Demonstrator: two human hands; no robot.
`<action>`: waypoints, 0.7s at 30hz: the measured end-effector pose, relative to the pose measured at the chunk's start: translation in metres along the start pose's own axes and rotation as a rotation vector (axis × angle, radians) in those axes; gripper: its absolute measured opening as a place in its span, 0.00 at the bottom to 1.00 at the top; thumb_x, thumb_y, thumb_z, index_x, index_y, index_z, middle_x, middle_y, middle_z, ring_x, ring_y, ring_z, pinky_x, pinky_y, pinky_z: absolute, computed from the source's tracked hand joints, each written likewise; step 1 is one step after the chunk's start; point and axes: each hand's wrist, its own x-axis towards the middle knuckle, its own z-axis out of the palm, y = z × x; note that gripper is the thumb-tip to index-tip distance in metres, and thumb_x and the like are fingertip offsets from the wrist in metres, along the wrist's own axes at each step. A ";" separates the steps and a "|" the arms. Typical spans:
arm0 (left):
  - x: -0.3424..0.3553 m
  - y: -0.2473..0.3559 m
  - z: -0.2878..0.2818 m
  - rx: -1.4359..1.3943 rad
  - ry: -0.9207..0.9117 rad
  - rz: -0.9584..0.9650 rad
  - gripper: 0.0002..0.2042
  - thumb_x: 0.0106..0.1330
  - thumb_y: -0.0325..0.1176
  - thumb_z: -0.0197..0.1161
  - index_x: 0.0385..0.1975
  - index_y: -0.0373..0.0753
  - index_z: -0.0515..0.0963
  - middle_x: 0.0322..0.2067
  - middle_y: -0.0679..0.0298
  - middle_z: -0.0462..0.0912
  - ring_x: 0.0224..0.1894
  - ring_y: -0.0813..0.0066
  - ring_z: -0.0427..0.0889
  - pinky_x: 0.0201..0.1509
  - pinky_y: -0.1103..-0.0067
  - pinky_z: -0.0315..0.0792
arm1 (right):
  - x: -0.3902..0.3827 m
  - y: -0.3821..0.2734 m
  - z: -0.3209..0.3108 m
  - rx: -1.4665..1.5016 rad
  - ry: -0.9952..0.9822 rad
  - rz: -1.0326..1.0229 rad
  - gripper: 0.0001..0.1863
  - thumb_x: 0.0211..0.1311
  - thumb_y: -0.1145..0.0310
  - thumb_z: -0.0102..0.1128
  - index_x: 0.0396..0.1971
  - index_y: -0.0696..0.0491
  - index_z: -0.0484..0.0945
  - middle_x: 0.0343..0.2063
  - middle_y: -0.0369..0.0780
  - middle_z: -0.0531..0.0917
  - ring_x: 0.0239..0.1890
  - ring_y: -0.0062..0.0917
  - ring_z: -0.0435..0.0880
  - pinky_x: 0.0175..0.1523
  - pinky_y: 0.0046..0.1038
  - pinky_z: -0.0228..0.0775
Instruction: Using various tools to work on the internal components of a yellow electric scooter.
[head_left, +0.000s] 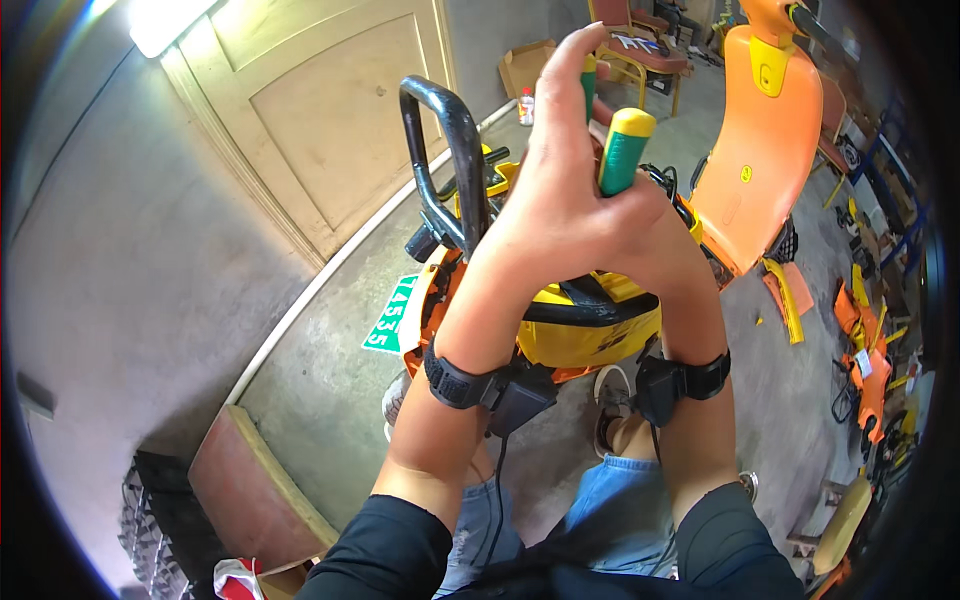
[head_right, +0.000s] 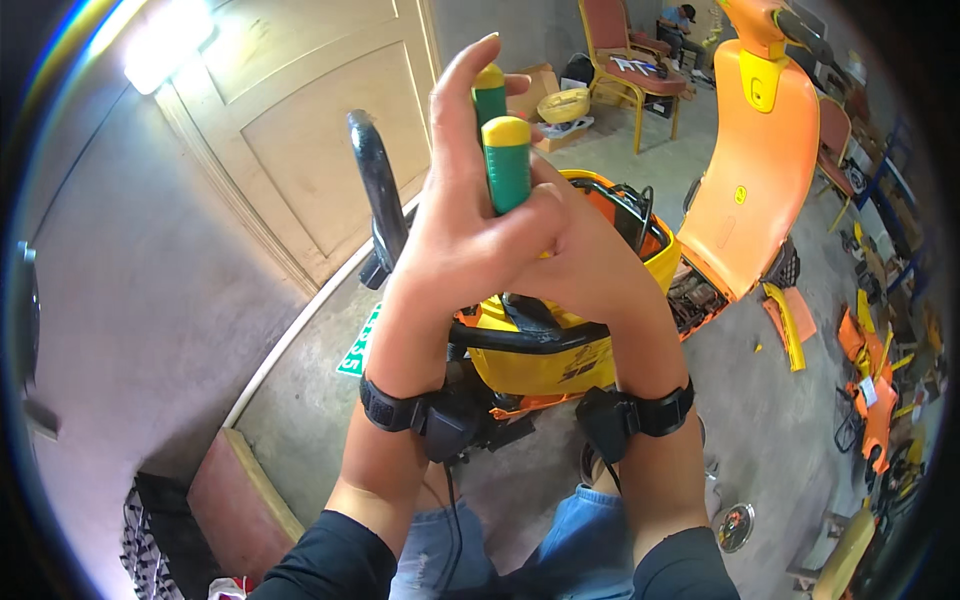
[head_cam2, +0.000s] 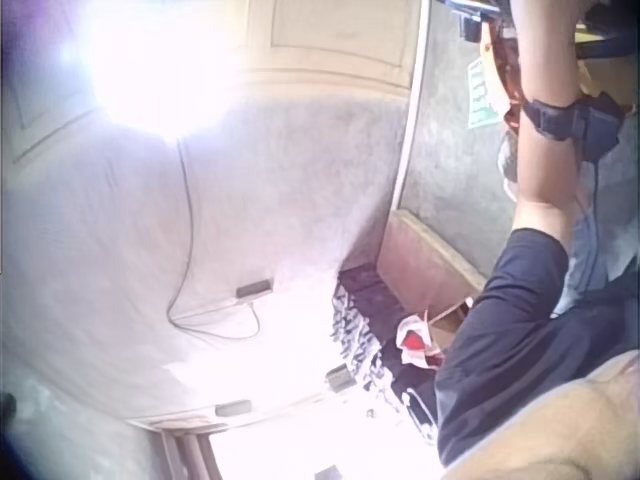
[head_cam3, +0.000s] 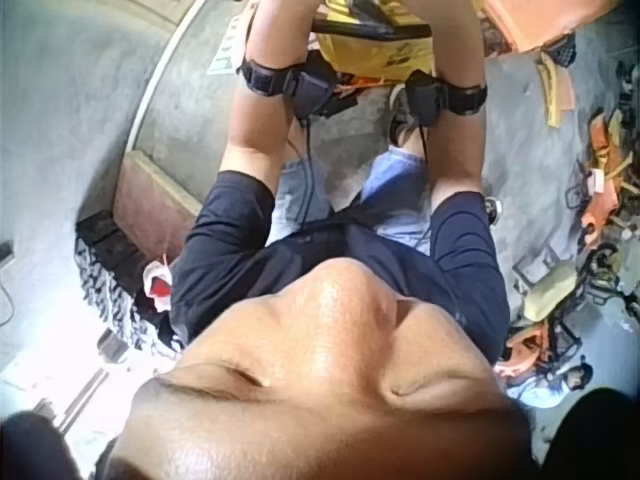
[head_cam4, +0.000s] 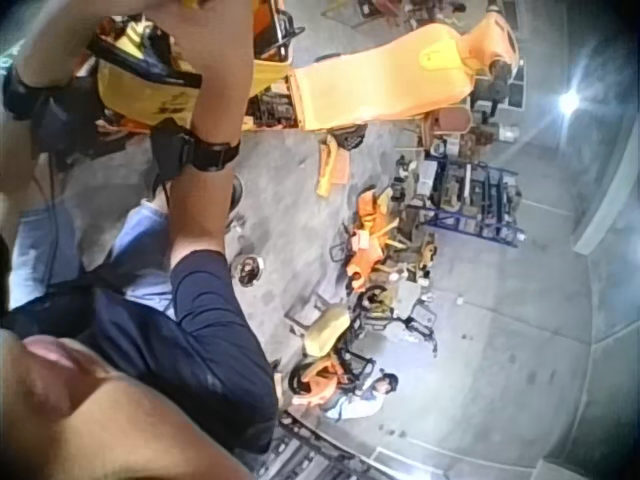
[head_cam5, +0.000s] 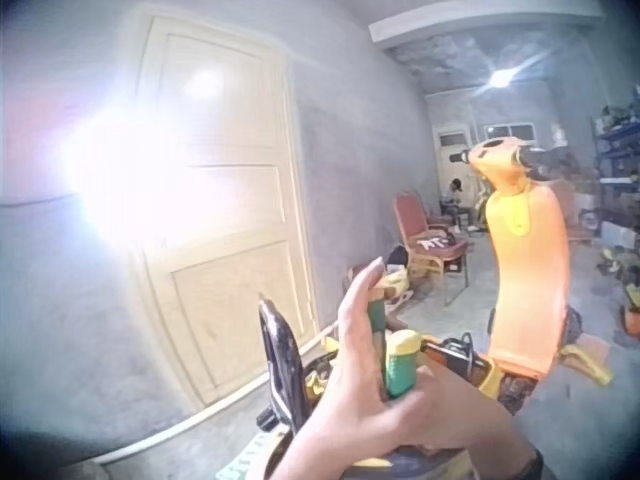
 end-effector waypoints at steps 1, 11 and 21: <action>0.000 0.003 0.000 0.004 0.008 0.002 0.46 0.47 0.28 0.61 0.71 0.40 0.48 0.56 0.52 0.65 0.54 0.66 0.73 0.54 0.71 0.71 | 0.000 -0.001 0.001 0.007 0.010 0.011 0.37 0.48 0.68 0.72 0.58 0.56 0.65 0.47 0.39 0.76 0.50 0.22 0.74 0.55 0.28 0.68; -0.006 0.033 -0.007 0.165 -0.001 -0.234 0.48 0.48 0.34 0.65 0.72 0.35 0.48 0.49 0.50 0.78 0.49 0.61 0.80 0.54 0.71 0.73 | 0.002 0.000 0.010 0.227 0.106 -0.070 0.39 0.45 0.69 0.73 0.59 0.57 0.65 0.45 0.34 0.77 0.44 0.15 0.73 0.49 0.22 0.68; -0.006 0.024 -0.027 0.124 0.302 0.199 0.21 0.61 0.36 0.68 0.49 0.30 0.74 0.43 0.50 0.78 0.44 0.54 0.79 0.49 0.66 0.73 | 0.003 -0.001 0.026 0.455 0.164 -0.032 0.37 0.50 0.72 0.58 0.64 0.62 0.61 0.55 0.42 0.75 0.55 0.26 0.77 0.58 0.27 0.70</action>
